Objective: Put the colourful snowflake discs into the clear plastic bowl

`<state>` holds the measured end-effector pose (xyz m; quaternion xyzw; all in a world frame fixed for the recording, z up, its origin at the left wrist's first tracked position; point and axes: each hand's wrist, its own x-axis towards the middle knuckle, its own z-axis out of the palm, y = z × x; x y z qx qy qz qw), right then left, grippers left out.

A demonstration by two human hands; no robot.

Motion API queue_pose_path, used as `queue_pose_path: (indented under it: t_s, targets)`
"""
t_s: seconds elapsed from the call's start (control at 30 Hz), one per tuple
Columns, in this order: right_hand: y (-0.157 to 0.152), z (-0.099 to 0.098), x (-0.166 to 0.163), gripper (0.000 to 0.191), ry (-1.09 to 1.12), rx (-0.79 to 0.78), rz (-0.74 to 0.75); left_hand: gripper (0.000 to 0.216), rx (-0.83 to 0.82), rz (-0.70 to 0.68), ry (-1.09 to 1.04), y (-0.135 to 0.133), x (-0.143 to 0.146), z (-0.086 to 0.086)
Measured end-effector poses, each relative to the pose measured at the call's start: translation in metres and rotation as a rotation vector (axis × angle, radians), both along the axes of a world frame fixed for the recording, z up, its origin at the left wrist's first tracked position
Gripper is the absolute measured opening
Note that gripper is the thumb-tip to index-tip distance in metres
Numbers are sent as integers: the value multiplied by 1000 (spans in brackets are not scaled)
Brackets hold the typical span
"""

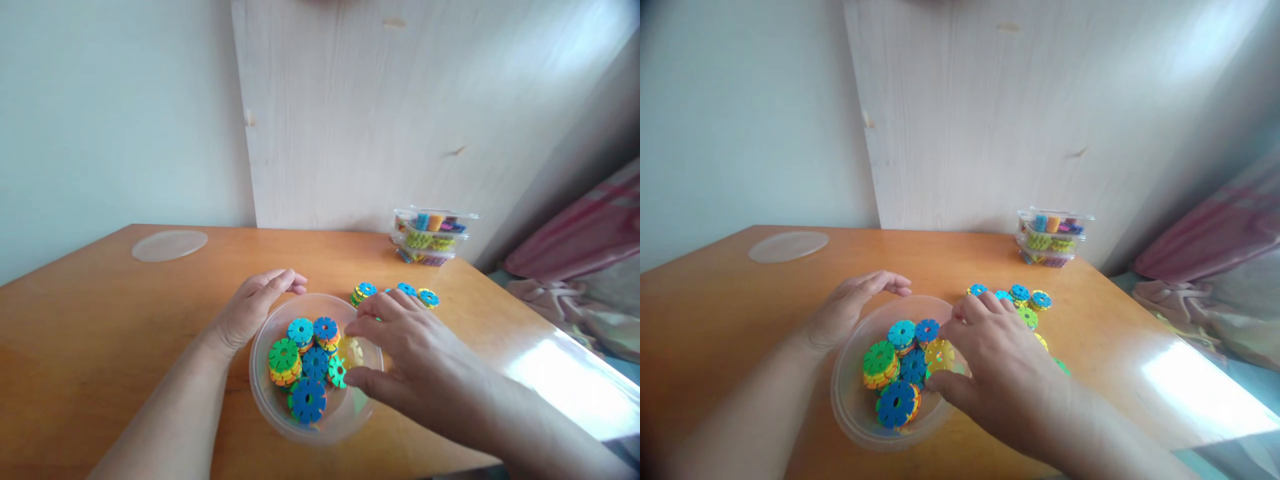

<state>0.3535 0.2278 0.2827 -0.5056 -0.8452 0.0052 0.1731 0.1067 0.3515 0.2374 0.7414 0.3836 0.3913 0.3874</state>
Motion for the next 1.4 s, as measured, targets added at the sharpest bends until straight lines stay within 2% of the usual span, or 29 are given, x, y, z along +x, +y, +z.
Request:
queue_pose_path:
  t_s: [0.1, 0.17, 0.27, 0.37, 0.47, 0.57, 0.73, 0.87, 1.27, 1.4]
  targets:
    - [2, -4, 4, 34, -28, 13, -23, 51, 0, 0, -5, 0, 0, -1]
    - [0, -2, 17, 29, -43, 23, -46, 51, 3, 1, -9, 0, 0, 0]
    - [-7, 3, 47, 21, -69, 26, -117, 51, -6, 5, -11, 0, 1, 0]
    - [-17, 4, 83, 22, -96, -12, -269, 53, -25, 13, -19, 0, 1, 0]
    - [-27, -6, 115, 22, -138, -76, -404, 53, -32, 24, -19, 1, 0, -1]
    - [-34, -23, 134, 21, -153, -159, -461, 54, -30, 26, -12, 3, -1, -3]
    - [-34, -51, 140, 26, -93, -284, -485, 53, -23, 26, -10, 3, -1, -3]
    - [-27, -64, 141, 15, -81, -348, -452, 52, -21, 27, -22, 2, -1, -3]
    - [-27, -74, 150, 7, -67, -342, -427, 50, -24, 6, -57, -1, 0, -2]
    - [-32, -76, 148, 3, -71, -286, -441, 51, -22, 4, -52, -3, 1, 0]
